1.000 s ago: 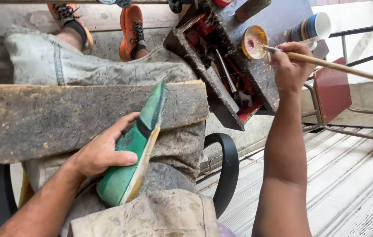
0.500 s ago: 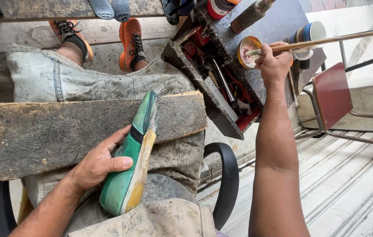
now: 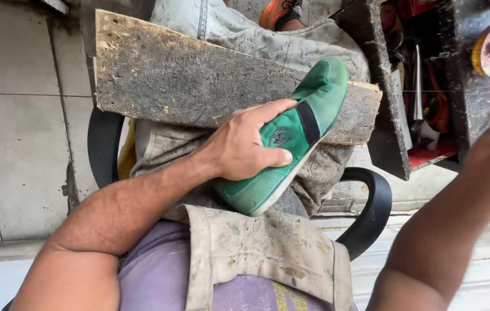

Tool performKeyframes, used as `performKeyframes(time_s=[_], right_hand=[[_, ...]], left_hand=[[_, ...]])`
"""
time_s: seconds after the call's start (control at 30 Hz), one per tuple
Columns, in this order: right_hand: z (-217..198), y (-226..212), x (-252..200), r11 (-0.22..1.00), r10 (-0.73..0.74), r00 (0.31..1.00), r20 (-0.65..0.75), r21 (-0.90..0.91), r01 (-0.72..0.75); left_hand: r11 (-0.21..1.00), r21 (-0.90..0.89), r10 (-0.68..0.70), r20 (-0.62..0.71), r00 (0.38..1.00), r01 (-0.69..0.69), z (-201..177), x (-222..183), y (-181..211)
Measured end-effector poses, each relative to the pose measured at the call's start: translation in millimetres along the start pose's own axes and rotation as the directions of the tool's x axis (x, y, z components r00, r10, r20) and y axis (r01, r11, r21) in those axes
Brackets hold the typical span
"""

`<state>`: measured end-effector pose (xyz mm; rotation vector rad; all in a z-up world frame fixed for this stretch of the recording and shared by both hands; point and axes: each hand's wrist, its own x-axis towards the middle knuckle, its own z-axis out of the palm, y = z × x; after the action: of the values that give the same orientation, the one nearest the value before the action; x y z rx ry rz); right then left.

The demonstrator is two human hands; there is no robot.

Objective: Applying a liquid substance to the sole of a shoe using a brush at a repair bench

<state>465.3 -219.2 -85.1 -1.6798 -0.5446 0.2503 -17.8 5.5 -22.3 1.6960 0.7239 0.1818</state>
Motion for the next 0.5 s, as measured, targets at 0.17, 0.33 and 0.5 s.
performKeyframes(time_s=[0.17, 0.33, 0.5], right_hand=[[84.0, -97.3, -123.2, 0.94, -0.152, 0.947, 0.284, 0.339, 0.049], [114.7, -123.5, -183.8, 0.865, -0.187, 0.899, 0.396, 0.5, -0.04], [149.0, -144.1, -223.9, 0.916, -0.297, 0.88, 0.37, 0.372, 0.153]], left_hand=[[0.994, 0.095, 0.067, -0.079, 0.995, -0.059, 8.6, -2.4, 6.2], [0.963, 0.24, 0.169, -0.186, 0.968, -0.122, 13.2, -1.7, 9.7], [0.932, 0.336, 0.215, -0.212, 0.953, -0.135, 12.3, -2.8, 15.3]])
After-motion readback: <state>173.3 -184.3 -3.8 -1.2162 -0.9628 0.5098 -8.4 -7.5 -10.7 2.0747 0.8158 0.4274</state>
